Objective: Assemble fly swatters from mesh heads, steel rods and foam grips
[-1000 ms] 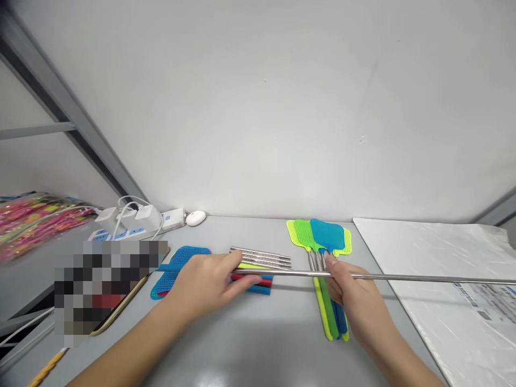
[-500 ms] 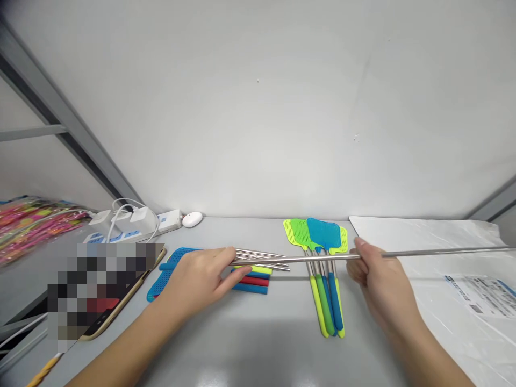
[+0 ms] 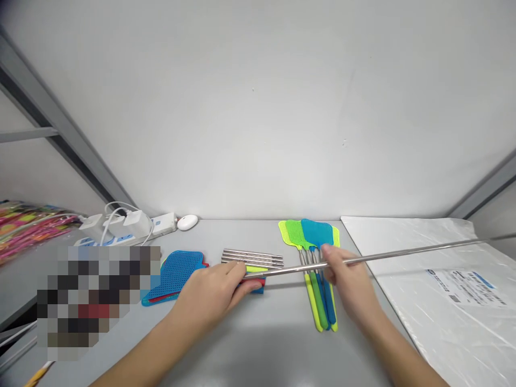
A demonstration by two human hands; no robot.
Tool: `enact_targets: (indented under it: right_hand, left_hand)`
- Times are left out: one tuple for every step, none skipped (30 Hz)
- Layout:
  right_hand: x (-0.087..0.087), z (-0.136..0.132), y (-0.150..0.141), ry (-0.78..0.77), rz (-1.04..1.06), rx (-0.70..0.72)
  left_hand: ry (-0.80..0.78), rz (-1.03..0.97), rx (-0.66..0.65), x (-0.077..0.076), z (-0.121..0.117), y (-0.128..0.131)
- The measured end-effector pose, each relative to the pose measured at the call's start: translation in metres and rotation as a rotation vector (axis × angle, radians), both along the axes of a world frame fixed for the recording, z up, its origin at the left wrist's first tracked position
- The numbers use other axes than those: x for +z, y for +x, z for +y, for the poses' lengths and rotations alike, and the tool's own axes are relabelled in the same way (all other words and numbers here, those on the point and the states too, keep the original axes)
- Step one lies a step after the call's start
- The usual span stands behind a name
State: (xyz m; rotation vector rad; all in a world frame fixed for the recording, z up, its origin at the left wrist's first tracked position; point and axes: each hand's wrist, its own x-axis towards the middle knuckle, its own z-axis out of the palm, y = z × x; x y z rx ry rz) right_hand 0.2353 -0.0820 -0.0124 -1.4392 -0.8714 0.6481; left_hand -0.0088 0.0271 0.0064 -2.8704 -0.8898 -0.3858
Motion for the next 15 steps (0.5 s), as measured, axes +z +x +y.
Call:
enact_targets:
  right_hand:
    - [-0.004,-0.001,-0.007,-0.050,-0.012,0.060]
    - [-0.007,-0.002,-0.012,-0.085,0.001,0.102]
    - [-0.010,-0.003,-0.017,-0.106,0.022,0.121]
    - [-0.011,-0.004,-0.020,-0.123,0.027,0.119]
    - [-0.011,-0.005,-0.022,-0.138,0.020,0.105]
    - [-0.011,-0.006,-0.023,-0.151,0.007,0.091]
    - [-0.010,-0.007,-0.023,-0.157,-0.004,0.084]
    - [-0.009,-0.007,-0.022,-0.157,-0.005,0.084]
    - [-0.008,-0.007,-0.021,-0.152,0.002,0.084]
    - [-0.007,-0.007,-0.020,-0.145,0.011,0.083]
    - [-0.006,-0.007,-0.019,-0.138,0.016,0.081]
    - [-0.005,-0.007,-0.017,-0.133,0.017,0.075]
    - [-0.005,-0.007,-0.016,-0.132,0.013,0.066]
    - [-0.004,-0.007,-0.015,-0.137,0.006,0.054]
    - [-0.004,-0.007,-0.014,-0.143,-0.004,0.041]
  left_hand:
    - [0.002,-0.013,-0.013,-0.001,-0.001,0.001]
    - [0.007,-0.027,-0.026,-0.002,-0.001,0.001]
    - [0.018,-0.041,-0.039,-0.001,0.001,0.000]
    - [0.034,-0.056,-0.052,0.000,0.005,-0.001]
    - [0.056,-0.070,-0.067,0.001,0.009,-0.004]
    - [0.081,-0.083,-0.081,0.003,0.013,-0.006]
    - [0.105,-0.096,-0.094,0.005,0.018,-0.009]
    - [0.124,-0.106,-0.106,0.006,0.022,-0.012]
    - [0.136,-0.111,-0.113,0.007,0.025,-0.014]
    - [0.141,-0.114,-0.116,0.008,0.027,-0.015]
    - [0.139,-0.113,-0.115,0.008,0.028,-0.015]
    - [0.131,-0.107,-0.113,0.007,0.028,-0.015]
    - [0.120,-0.099,-0.110,0.006,0.028,-0.015]
    - [0.107,-0.091,-0.110,0.005,0.027,-0.014]
    - [0.095,-0.084,-0.111,0.004,0.026,-0.013]
